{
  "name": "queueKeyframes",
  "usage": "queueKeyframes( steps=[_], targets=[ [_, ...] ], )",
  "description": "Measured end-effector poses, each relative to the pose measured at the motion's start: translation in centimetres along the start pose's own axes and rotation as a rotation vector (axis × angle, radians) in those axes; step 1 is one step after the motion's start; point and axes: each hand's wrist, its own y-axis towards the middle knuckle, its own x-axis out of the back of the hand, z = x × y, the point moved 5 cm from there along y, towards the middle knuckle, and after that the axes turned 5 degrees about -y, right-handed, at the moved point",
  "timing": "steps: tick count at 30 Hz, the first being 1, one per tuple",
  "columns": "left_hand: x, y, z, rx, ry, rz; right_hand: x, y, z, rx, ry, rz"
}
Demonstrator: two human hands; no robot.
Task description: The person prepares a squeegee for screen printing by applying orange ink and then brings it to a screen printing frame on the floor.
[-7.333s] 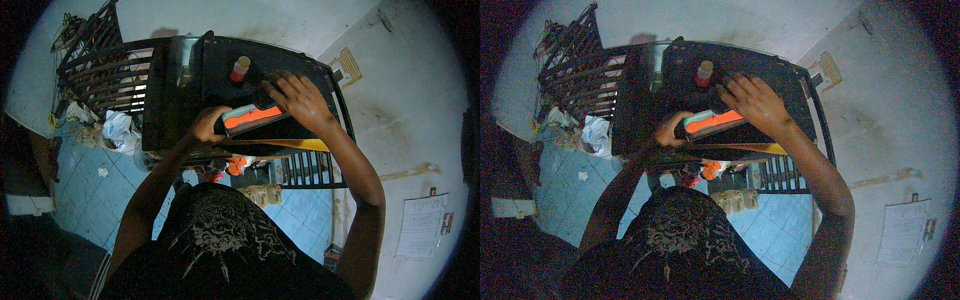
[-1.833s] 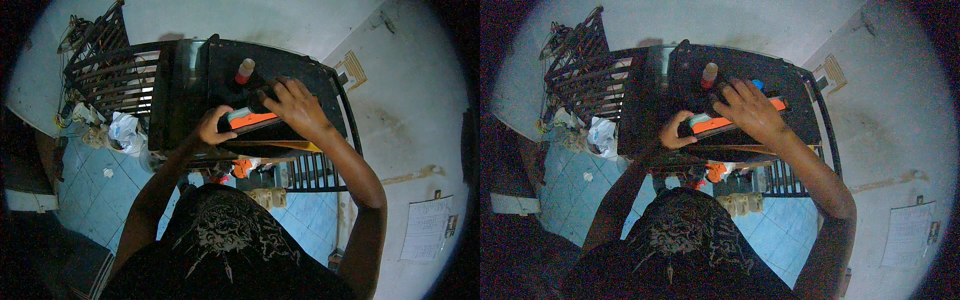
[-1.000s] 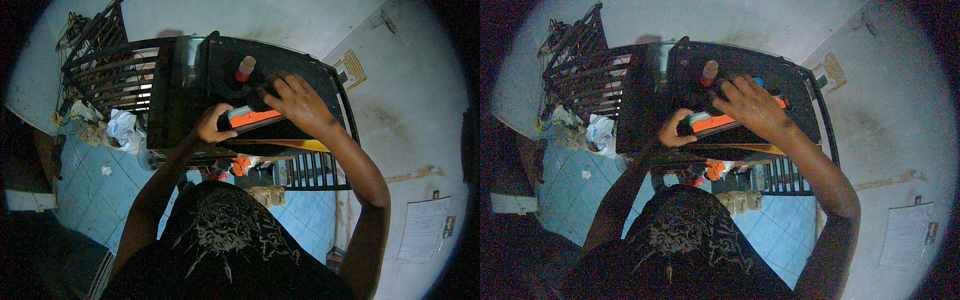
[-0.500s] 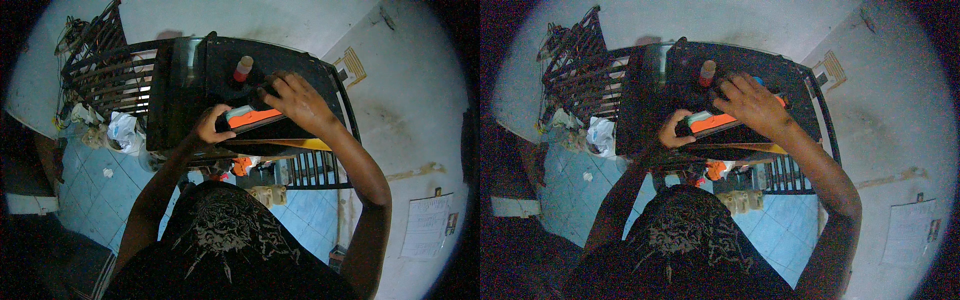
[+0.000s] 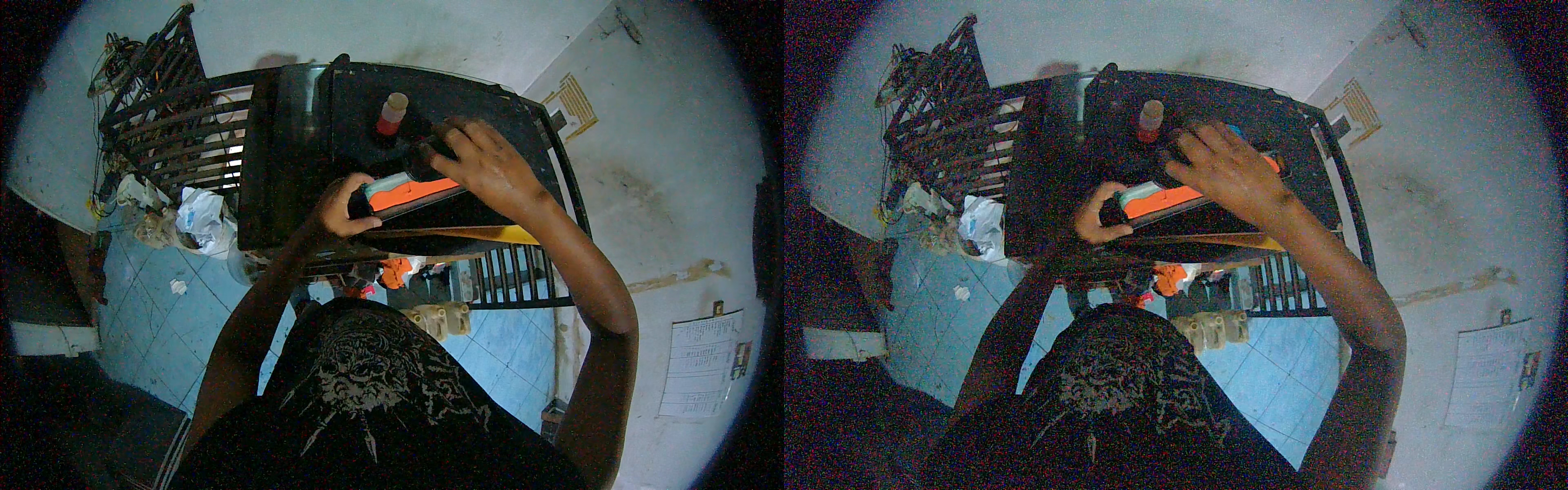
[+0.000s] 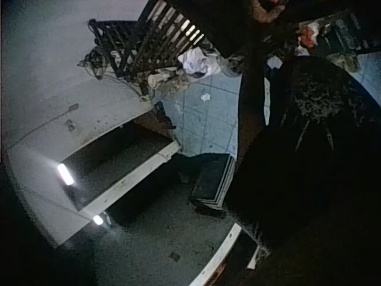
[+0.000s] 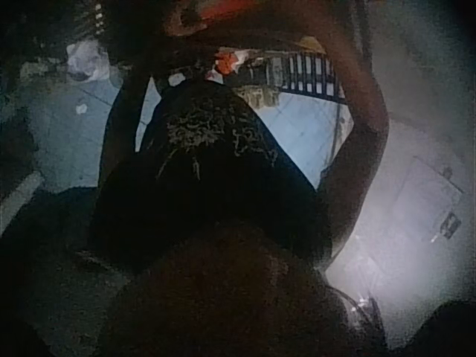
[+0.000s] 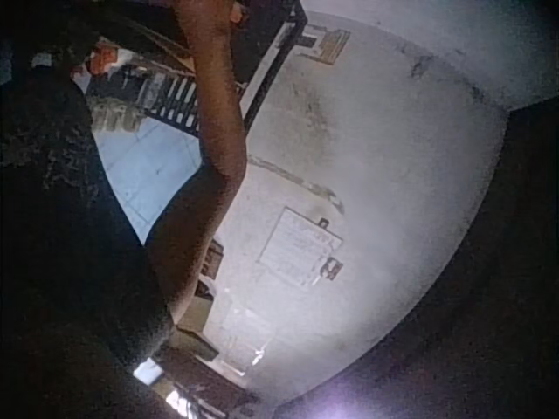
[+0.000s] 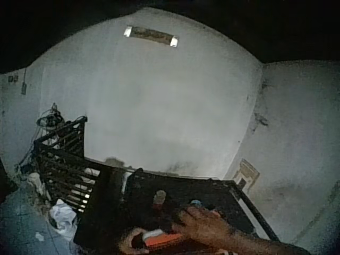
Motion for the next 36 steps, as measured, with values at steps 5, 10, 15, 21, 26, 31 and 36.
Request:
queueKeyframes(
  steps=[5, 10, 15, 21, 26, 31, 36],
  targets=[
    [0.1, 0.1, -0.4, 0.009, 0.005, 0.001, 0.0, -0.2, -0.1, -0.011, 0.02, -0.016],
    [0.0, -0.1, 0.1, 0.005, 0.013, -0.005, 0.0, -0.3, -0.1, -0.016, 0.017, -0.022],
    [0.0, -0.1, 0.0, -0.011, -0.004, -0.018, 0.2, -0.3, -0.1, -0.008, -0.009, -0.027],
    [0.0, 0.0, 0.1, -0.015, -0.022, 0.0, 0.1, -0.6, -0.3, -0.01, 0.025, -0.021],
    [-0.1, -0.1, 0.5, -0.005, -0.035, -0.004, 0.1, -0.7, -0.4, -0.01, 0.023, -0.027],
    [0.0, -0.1, 0.3, -0.001, -0.037, 0.002, 0.9, -0.2, -0.8, -0.045, 0.077, 0.059],
    [0.0, 0.0, -0.1, -0.009, -0.032, 0.006, 0.6, -0.5, -1.0, -0.021, 0.04, -0.011]
  ],
)
